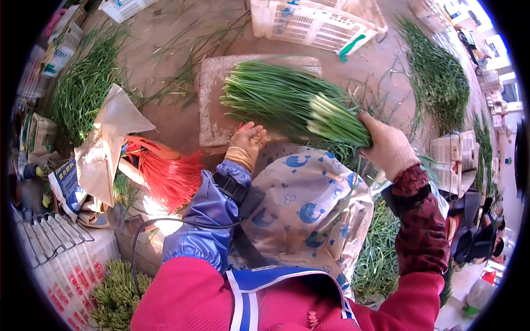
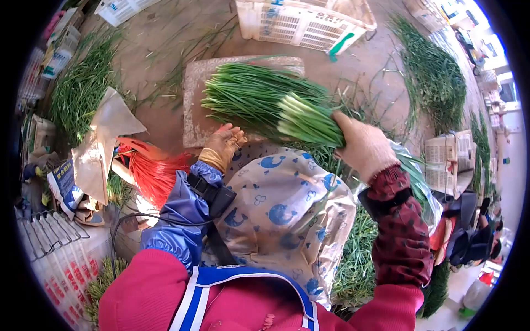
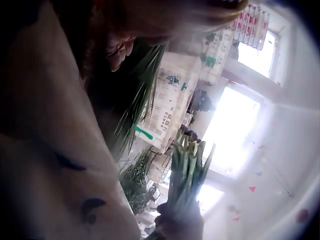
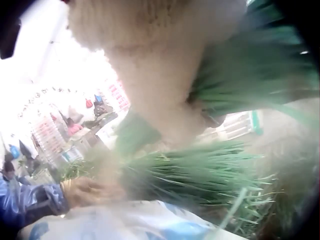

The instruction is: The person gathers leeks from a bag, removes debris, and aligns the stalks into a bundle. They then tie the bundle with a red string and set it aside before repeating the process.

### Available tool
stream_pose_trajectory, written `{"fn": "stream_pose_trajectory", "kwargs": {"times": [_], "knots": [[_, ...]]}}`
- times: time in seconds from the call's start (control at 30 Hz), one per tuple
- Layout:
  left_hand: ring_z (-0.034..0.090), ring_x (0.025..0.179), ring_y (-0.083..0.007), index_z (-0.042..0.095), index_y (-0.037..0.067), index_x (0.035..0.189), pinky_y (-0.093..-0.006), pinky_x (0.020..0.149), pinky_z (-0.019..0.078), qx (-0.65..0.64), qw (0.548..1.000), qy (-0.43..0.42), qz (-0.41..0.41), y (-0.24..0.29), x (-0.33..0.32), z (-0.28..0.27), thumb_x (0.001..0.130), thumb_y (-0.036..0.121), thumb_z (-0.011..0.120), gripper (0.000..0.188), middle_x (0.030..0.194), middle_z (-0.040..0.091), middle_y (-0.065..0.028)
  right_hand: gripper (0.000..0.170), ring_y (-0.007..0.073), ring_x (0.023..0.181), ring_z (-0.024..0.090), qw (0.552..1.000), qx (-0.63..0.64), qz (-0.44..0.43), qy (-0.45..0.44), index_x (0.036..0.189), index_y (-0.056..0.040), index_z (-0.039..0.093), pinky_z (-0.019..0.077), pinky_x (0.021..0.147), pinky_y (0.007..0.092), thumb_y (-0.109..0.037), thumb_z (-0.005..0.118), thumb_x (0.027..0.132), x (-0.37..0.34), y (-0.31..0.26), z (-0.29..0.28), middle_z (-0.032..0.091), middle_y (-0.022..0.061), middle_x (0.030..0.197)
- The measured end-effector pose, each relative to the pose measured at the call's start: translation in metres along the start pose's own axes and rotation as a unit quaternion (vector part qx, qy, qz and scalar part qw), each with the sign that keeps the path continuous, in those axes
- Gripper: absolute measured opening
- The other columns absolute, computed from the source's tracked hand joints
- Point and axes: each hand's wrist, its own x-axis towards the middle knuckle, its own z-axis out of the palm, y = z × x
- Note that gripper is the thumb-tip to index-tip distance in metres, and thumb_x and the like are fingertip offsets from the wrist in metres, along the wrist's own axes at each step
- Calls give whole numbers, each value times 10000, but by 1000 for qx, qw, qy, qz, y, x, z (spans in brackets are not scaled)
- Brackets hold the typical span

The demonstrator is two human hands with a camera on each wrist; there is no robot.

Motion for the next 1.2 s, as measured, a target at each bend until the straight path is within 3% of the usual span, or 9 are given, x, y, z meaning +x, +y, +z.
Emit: {"fn": "stream_pose_trajectory", "kwargs": {"times": [0.23, 0.37, 0.53, 0.73, 0.83, 0.9, 1.0, 1.13, 1.2], "knots": [[406, 1315, -435, 353, -126, 1273, -602, 968, 489, -13, 997, -12, -76, 0, 45, -21, 915, -23, 518, 407, 1371, 388, -301, 629, 372, 1072, 608, 989, 43, -133, 55, 1322, -117, 474, 500, 893, 448, -138, 731, 748, 143, -63, 19, 637, 171, 1153], [472, 1257, -403, 382, -60, 1318, -589, 926, 504, 293, 942, -153, 52, 1, 71, -38, 909, -27, 526, 435, 1364, 433, -241, 648, 349, 1075, 620, 989, 35, -141, 39, 1324, -122, 461, 496, 901, 424, -202, 774, 763, 193, -87, 44, 642, 155, 1142], [559, 1168, -299, 389, 60, 1403, -480, 854, 540, 218, 972, -58, 65, 6, 51, 23, 896, -22, 564, 543, 1337, 521, -124, 826, 304, 1256, 500, 991, 24, -126, 48, 1470, -149, 362, 404, 998, 497, -331, 762, 770, 220, -90, 122, 496, 113, 1392], [673, 955, -290, 625, 36, 1181, -359, 805, 544, 673, 670, -95, 298, 16, 10, 16, 843, 73, 626, 339, 1058, 687, -165, 805, 316, 1265, 497, 991, 64, -113, 25, 1453, -139, 391, 378, 1026, 474, -288, 754, 751, 217, -81, 117, 511, 113, 1383], [610, 1133, -323, 627, 74, 1259, -433, 994, 457, 747, 337, -162, 549, 45, -8, 42, 732, 60, 713, 534, 1168, 657, -123, 712, 317, 1242, 513, 991, 69, -105, 39, 1440, -159, 412, 372, 1005, 515, -260, 697, 796, 221, -77, 131, 524, 112, 1358], [331, 1421, -302, 316, 85, 1503, -545, 1174, 184, 861, 177, -145, 454, 55, -8, 64, 748, 129, 668, 835, 1495, 394, -115, 624, 302, 1220, 535, 990, 77, -99, 68, 1414, -192, 444, 379, 982, 512, -228, 640, 823, 220, -76, 137, 550, 94, 1331], [232, 1475, -244, 220, 99, 1539, -560, 1187, 161, 884, -99, -37, 455, 57, 33, 80, 834, 162, 589, 799, 1557, 310, -63, 659, 284, 1262, 501, 994, 57, -86, 42, 1417, -170, 442, 359, 995, 513, -244, 668, 802, 218, -79, 135, 529, 80, 1363], [300, 1441, -224, 93, 107, 1566, -547, 1180, 193, 897, 109, -107, 415, 63, 69, 91, 896, 123, 462, 765, 1533, 346, -75, 847, 331, 1319, 427, 992, 59, -98, 57, 1401, 8, 431, 331, 1052, 474, -353, 782, 720, 211, -78, 132, 455, 157, 1437], [363, 1402, -227, 49, 110, 1570, -539, 1171, 213, 888, 79, -73, 448, 59, 88, 76, 917, 134, 429, 756, 1494, 402, -91, 818, 362, 1390, 348, 984, 106, -115, 79, 1418, -7, 421, 277, 1123, 471, -342, 756, 751, 212, -73, 140, 425, 173, 1470]]}}
